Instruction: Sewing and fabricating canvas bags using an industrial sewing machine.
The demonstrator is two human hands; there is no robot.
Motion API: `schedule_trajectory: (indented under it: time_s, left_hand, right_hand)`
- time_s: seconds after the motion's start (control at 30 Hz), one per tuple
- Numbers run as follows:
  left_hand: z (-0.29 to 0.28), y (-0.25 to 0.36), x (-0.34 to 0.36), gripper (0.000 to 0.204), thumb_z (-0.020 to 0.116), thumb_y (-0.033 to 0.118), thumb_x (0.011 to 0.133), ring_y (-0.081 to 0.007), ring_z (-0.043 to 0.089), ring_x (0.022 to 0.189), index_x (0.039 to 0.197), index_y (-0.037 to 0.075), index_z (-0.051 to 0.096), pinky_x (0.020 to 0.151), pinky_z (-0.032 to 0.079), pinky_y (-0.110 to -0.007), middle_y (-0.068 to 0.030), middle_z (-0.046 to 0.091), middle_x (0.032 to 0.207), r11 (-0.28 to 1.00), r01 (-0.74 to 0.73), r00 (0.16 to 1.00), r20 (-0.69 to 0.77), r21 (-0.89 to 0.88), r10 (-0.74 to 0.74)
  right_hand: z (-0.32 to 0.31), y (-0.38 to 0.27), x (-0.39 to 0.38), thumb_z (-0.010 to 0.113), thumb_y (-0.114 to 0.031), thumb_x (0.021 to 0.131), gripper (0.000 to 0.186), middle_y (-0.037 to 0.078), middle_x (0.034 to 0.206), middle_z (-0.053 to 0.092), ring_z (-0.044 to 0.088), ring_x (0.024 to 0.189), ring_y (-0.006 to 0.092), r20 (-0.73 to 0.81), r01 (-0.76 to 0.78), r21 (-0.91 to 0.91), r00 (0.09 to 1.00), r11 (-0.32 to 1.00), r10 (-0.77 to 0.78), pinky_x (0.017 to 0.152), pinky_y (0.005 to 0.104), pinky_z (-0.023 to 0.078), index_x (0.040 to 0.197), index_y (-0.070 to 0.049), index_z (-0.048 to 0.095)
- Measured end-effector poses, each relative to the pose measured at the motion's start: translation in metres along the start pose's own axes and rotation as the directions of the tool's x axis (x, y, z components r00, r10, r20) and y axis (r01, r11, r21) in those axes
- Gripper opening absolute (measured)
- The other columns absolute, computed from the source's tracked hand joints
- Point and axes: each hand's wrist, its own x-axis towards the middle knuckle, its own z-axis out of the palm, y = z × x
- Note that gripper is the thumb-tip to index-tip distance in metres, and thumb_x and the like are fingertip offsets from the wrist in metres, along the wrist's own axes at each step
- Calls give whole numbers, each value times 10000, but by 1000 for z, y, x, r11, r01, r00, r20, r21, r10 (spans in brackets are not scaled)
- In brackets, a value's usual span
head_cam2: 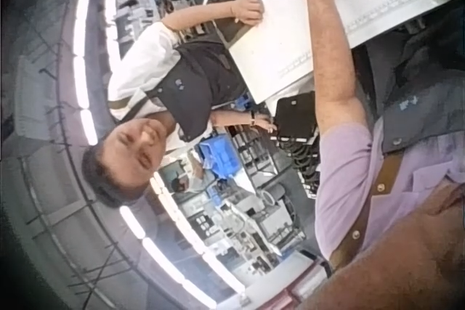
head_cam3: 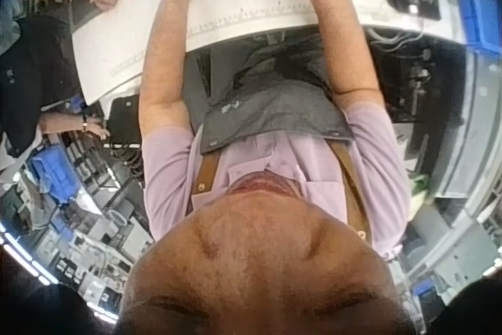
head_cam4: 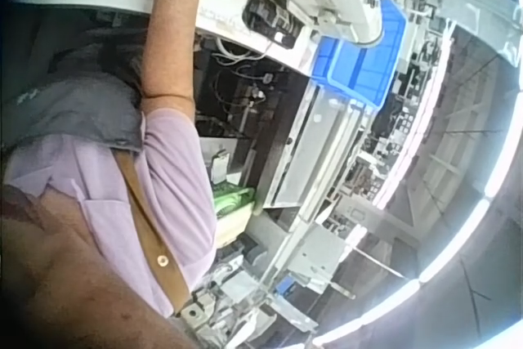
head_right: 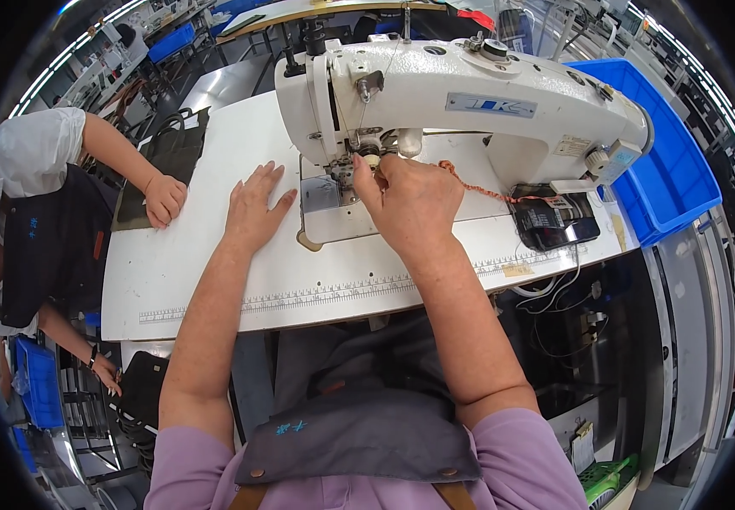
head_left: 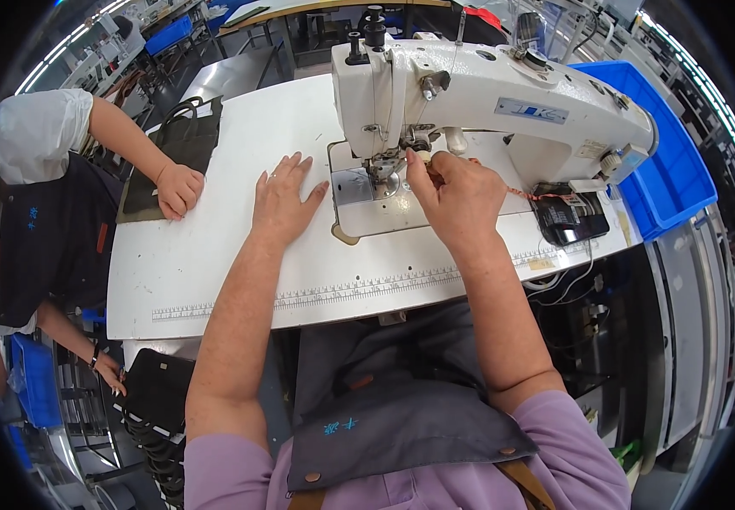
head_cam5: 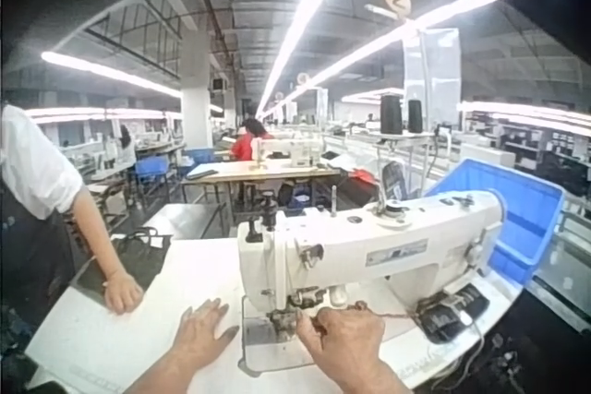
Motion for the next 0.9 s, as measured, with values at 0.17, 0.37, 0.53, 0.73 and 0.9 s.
schedule_trajectory:
  time_s: [0.17, 0.37, 0.53, 0.73, 0.9]
  left_hand:
    - [-1, 0, 0, 574, 545, 461, 994, -248, 342, 1470, 1439, 100, 524, 1221, 194, -484, -102, 437, 1546, 1000, 7, 1000, 8, -5, -7]
    - [0, 2, 0, 562, 553, 453, 991, -246, 343, 1469, 1432, 105, 534, 1221, 196, -481, -102, 441, 1543, 1000, 10, 1000, 3, -3, -10]
    - [0, -3, 0, 558, 566, 457, 981, -250, 369, 1453, 1413, 104, 551, 1204, 232, -495, -109, 467, 1520, 1000, -4, 1000, -31, 7, 4]
    - [5, -5, 1, 567, 599, 464, 949, -261, 415, 1420, 1375, 90, 580, 1171, 277, -515, -115, 506, 1484, 999, -39, 994, -106, -10, 37]
    - [6, -4, -2, 540, 610, 435, 955, -263, 403, 1427, 1377, 100, 571, 1178, 278, -504, -106, 473, 1507, 999, -41, 996, -81, -16, 39]
  right_hand:
    - [4, 2, 0, 797, -240, 787, 352, 42, 515, 568, 552, 446, 215, -64, 7, 81, 998, 997, -1, 456, 334, 394, 577, -65, 576]
    - [3, 4, -1, 817, -211, 751, 321, 30, 528, 570, 545, 450, 198, -73, 18, 81, 997, 997, -12, 455, 336, 392, 598, -65, 575]
    - [9, 5, 0, 827, -280, 727, 349, 15, 489, 550, 515, 417, 209, -117, 20, 119, 993, 993, -6, 483, 342, 373, 565, -108, 569]
    - [6, 2, -1, 860, -198, 697, 320, 25, 504, 548, 527, 440, 204, -87, -20, 145, 996, 989, 33, 473, 327, 403, 580, -102, 578]
    - [6, 0, -3, 858, -132, 722, 316, 27, 516, 559, 504, 437, 162, -81, -27, 162, 996, 986, 40, 458, 291, 387, 602, -69, 572]
